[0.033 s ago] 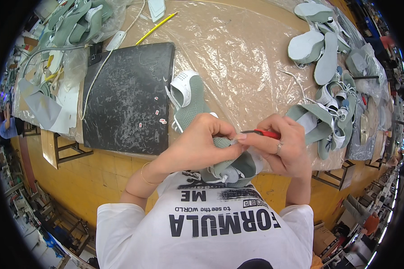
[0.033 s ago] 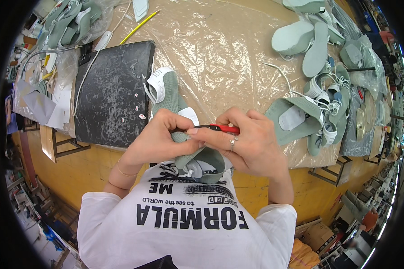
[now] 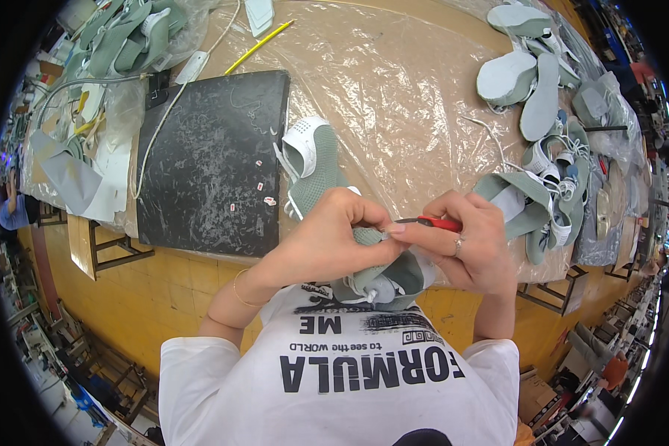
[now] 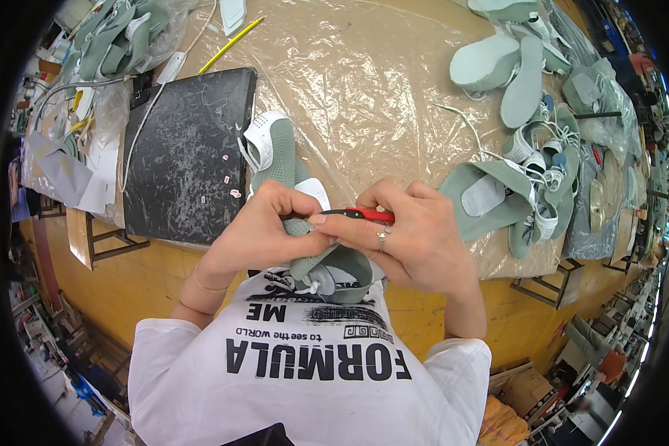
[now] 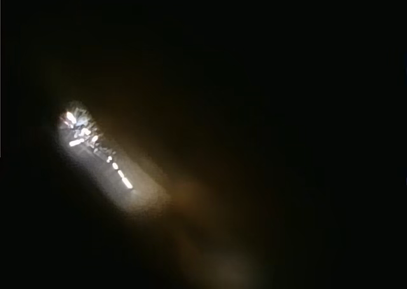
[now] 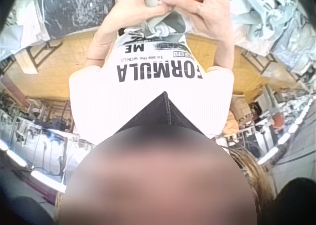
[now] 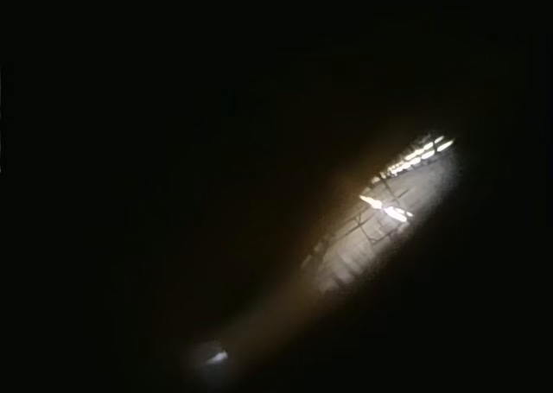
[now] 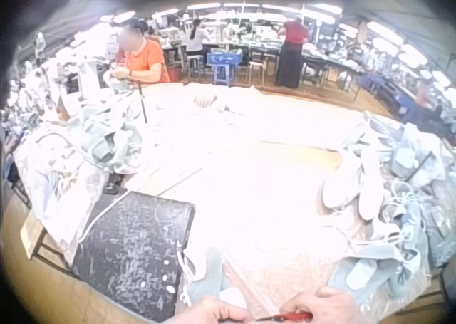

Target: The person uses red-handled scissors to trim excess fabric and plastic from the upper of a light green shoe. They repeatedly cut small sections, rotate the shoe, and remove cut pieces, working around the collar and tongue area.

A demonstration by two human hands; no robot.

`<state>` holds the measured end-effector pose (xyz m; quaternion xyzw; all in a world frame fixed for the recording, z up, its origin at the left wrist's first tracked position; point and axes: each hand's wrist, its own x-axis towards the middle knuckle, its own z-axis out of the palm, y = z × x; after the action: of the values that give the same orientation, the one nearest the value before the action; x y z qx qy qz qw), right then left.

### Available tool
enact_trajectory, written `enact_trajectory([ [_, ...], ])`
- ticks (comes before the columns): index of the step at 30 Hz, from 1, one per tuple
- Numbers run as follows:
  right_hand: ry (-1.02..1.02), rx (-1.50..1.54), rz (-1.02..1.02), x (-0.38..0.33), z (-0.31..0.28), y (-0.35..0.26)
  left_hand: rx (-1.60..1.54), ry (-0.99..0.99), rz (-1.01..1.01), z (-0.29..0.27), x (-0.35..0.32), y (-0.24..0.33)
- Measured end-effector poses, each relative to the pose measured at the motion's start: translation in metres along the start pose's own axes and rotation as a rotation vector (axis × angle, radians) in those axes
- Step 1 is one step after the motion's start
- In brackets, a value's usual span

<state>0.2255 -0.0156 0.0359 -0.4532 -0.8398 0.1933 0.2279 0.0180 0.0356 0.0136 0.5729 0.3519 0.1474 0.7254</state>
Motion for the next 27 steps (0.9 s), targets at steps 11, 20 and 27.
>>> enact_trajectory([
  [11,-0.086,-0.073,-0.007,0.001,-0.003,0.0,-0.012,-0.007,0.029,0.0,0.0,-0.001],
  [20,-0.108,-0.131,0.002,0.002,-0.003,-0.002,0.016,-0.003,0.072,0.003,0.001,-0.006],
  [27,-0.031,0.057,0.032,-0.002,0.01,0.001,0.019,-0.004,0.046,-0.001,0.001,-0.007],
])
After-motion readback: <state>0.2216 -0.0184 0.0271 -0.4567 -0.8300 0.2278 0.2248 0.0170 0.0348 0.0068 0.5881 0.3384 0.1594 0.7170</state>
